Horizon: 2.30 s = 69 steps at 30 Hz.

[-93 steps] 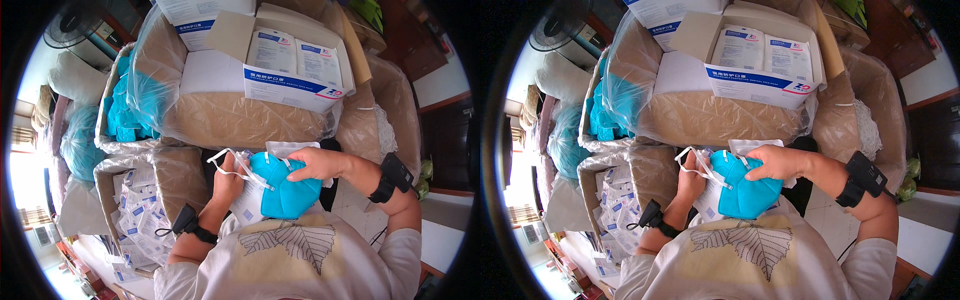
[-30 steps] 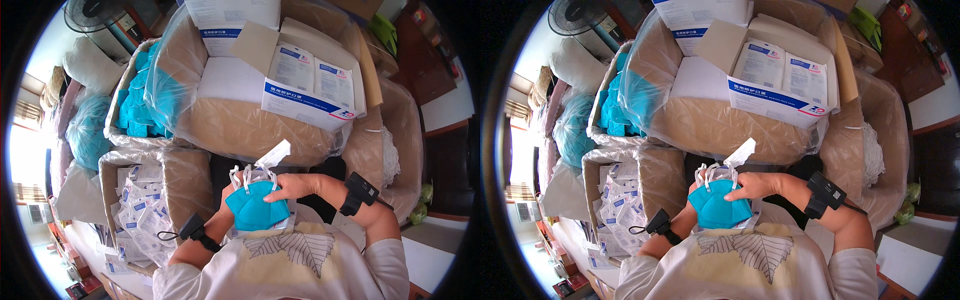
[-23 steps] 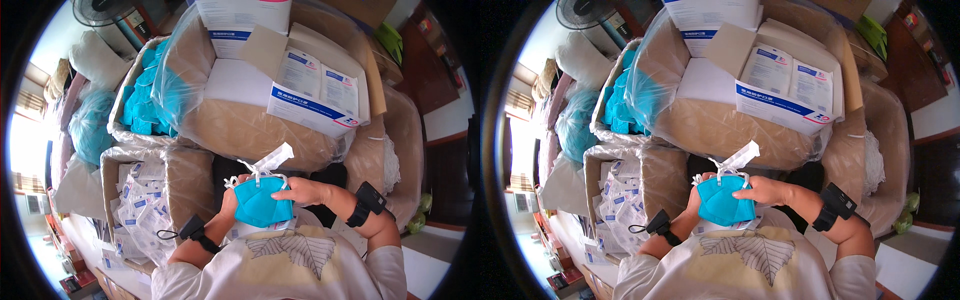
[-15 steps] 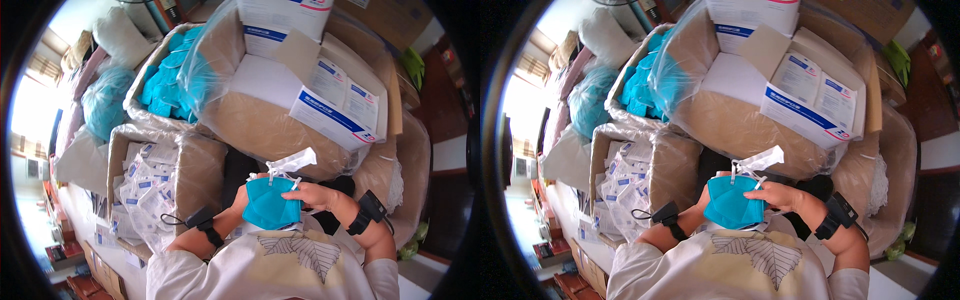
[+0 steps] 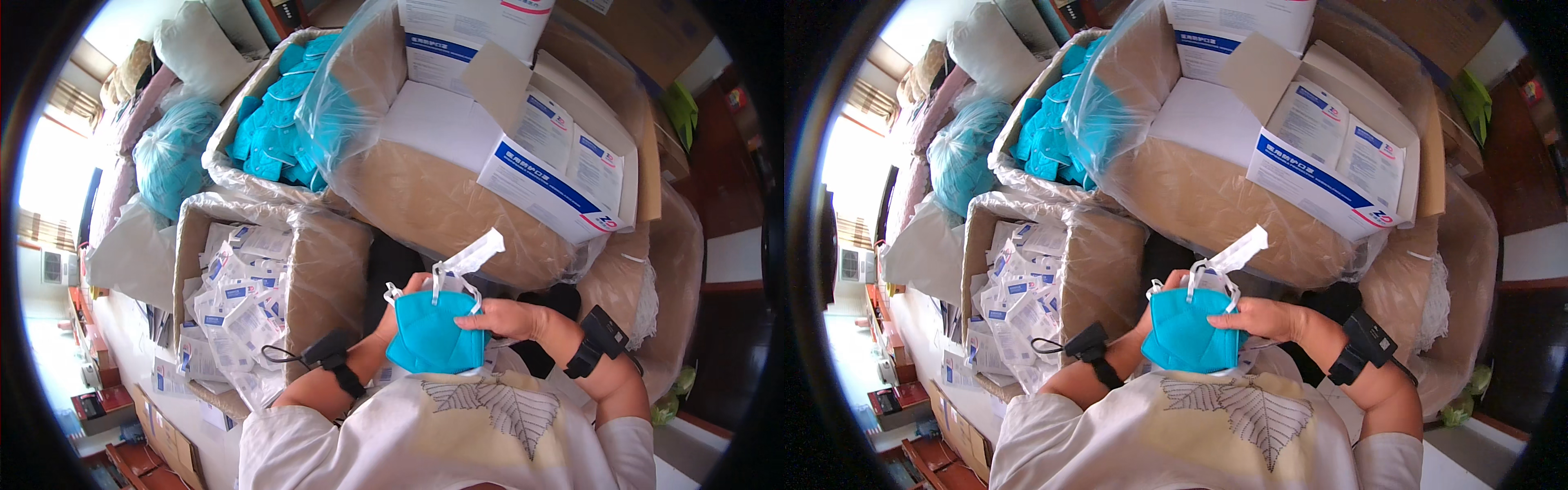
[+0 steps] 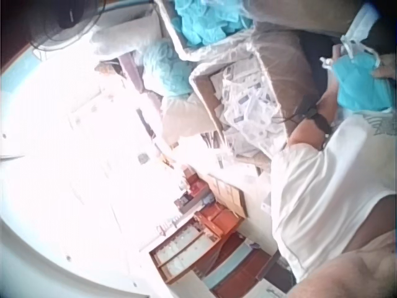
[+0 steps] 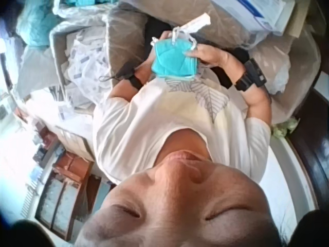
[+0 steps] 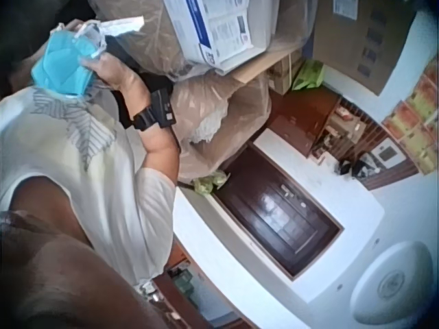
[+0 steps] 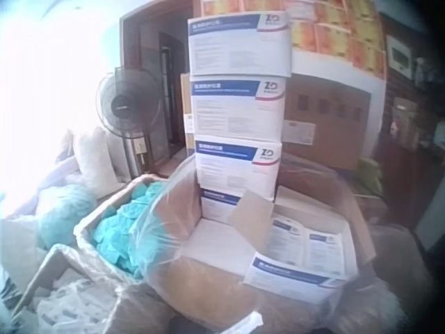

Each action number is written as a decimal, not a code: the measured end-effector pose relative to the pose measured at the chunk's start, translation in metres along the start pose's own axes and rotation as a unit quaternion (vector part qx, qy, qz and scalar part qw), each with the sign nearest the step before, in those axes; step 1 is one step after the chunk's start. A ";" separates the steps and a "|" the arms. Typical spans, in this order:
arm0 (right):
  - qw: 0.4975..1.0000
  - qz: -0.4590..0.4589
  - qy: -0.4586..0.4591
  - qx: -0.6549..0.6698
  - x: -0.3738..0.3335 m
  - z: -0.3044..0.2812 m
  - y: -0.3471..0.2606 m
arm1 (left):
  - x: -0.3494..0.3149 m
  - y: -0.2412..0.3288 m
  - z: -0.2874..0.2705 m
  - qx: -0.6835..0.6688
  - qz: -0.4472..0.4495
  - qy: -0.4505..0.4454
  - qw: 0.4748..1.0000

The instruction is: Unpacking individual medical masks from plastic pouches and inspecting them.

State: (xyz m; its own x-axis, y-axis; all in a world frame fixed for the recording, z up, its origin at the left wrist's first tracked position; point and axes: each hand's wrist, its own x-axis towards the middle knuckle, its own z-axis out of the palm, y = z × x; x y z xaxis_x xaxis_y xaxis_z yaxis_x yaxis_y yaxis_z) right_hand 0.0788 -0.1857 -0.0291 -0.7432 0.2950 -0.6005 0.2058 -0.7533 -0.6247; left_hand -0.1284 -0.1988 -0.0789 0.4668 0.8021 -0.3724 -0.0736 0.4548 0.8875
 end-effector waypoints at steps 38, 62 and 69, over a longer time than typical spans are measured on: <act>0.766 -0.516 0.266 0.276 -0.112 -0.011 -0.131 | -0.062 0.077 -0.199 0.079 0.254 0.413 0.871; 0.718 -0.547 0.298 0.310 -0.067 0.040 -0.036 | 0.023 0.117 0.113 -0.226 0.145 0.033 0.963; 0.754 -0.531 0.331 0.198 -0.057 0.027 -0.015 | 0.033 0.104 0.114 -0.121 0.128 0.025 0.984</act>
State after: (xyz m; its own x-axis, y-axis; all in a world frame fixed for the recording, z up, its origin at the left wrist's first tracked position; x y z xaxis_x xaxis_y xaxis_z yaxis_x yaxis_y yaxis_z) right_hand 0.1015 -0.2071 0.0278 0.1530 0.9860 -0.0658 -0.5864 0.0370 -0.8092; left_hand -0.0201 -0.1688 0.0323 0.3618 0.9177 -0.1643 -0.3925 0.3097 0.8660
